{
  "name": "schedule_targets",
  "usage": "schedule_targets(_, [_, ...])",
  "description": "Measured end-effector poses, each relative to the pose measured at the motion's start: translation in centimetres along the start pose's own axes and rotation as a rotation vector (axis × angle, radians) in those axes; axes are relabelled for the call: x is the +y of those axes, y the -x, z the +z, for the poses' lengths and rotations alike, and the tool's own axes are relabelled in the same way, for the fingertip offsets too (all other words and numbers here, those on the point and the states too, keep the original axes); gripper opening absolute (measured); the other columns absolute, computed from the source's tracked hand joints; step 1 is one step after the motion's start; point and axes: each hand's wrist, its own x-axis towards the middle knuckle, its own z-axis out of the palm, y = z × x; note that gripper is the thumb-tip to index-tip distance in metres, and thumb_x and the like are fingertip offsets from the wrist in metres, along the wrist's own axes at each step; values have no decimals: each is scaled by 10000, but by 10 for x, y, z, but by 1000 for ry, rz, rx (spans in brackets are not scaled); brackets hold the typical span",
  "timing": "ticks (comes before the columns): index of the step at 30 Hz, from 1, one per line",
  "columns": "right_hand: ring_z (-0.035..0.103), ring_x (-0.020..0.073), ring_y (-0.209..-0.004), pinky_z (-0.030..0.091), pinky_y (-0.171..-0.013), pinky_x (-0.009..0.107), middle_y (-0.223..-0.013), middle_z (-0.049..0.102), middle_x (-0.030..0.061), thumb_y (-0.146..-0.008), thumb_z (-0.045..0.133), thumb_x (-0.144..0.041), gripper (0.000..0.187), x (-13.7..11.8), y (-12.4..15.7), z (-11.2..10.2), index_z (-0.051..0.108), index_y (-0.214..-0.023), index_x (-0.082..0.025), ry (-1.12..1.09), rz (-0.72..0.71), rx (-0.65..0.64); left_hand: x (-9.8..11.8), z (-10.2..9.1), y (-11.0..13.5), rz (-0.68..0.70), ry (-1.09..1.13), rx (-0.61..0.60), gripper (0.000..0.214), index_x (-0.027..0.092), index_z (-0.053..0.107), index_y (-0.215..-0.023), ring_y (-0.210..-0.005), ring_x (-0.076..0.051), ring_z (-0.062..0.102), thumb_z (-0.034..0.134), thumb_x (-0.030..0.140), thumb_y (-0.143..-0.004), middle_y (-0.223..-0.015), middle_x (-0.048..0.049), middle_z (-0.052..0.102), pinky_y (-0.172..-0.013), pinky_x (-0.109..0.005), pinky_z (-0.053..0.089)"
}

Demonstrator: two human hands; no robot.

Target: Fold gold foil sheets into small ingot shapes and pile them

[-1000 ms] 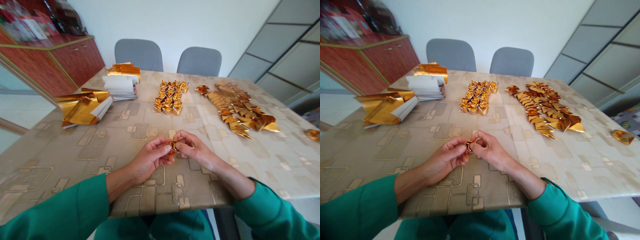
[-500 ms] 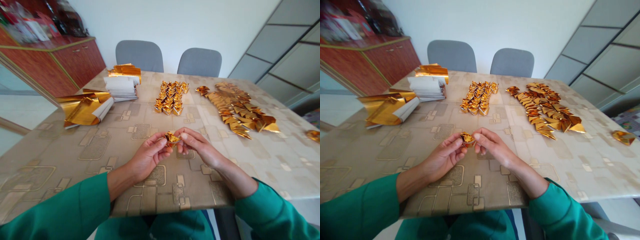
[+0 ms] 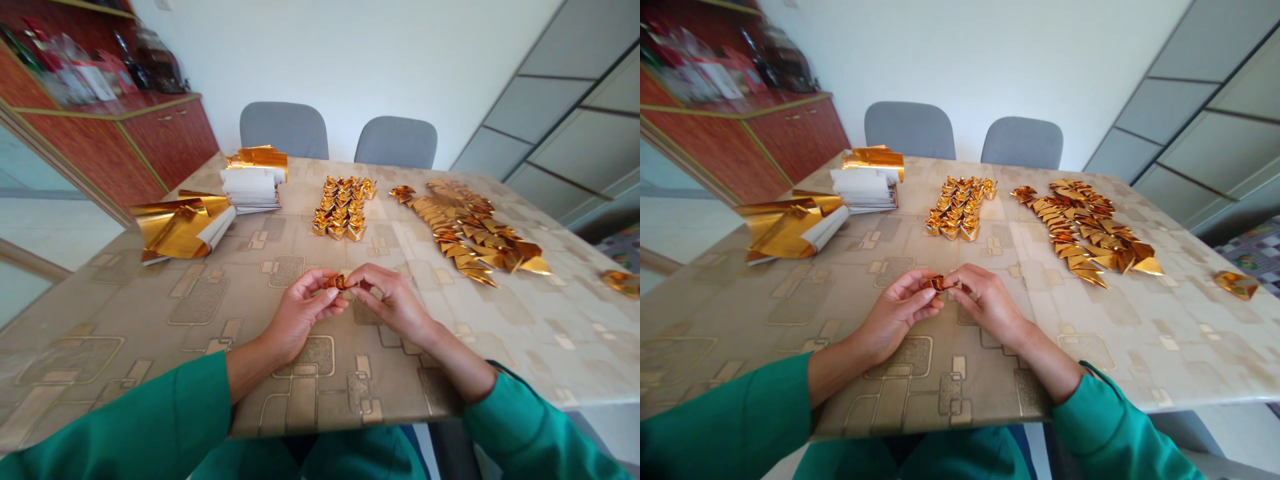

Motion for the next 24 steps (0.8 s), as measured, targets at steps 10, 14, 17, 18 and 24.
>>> schedule_targets(10, [560, 169, -686, 400, -661, 278, -854, 657, 57, -904, 559, -212, 121, 69, -29, -80, 680, -906, -200, 509, 33, 123, 2, -6, 3, 131, -400, 3, 285, 163, 600, -1091, -642, -90, 636, 633, 203, -810, -1083, -65, 636, -579, -215, 510])
schedule_targets(14, [572, 173, -663, 402, -661, 274, -804, 685, 73, -836, 555, -128, 143, 123, -65, -119, 693, -816, -161, 706, 113, 101, -6, -5, 0, 99, -467, -37, 254, 154, 606, -1045, -623, -97, 597, 584, 218, -800, -877, -29, 661, -559, -208, 475])
schedule_targets(17, [593, 178, -674, 413, -674, 270, -800, 710, 74, -791, 568, -92, 153, 153, -95, -128, 708, -804, -151, 749, 129, 77, -8, -5, -1, 97, -509, -55, 267, 155, 601, -1049, -612, -111, 584, 564, 227, -794, -748, 1, 624, -545, -215, 463])
schedule_targets(18, [601, 183, -691, 417, -684, 271, -808, 717, 75, -791, 566, -93, 160, 161, -104, -129, 714, -812, -152, 762, 130, 74, -8, -5, -2, 100, -521, -62, 268, 157, 601, -1051, -611, -115, 583, 556, 228, -797, -721, 8, 609, -542, -216, 461])
schedule_targets(24, [629, 203, -804, 434, -768, 276, -875, 730, 83, -778, 564, -67, 212, 189, -152, -127, 745, -838, -160, 826, 102, 43, -11, -9, -1, 98, -541, -80, 246, 173, 616, -1054, -621, -115, 591, 517, 219, -834, -706, 15, 573, -529, -206, 463])
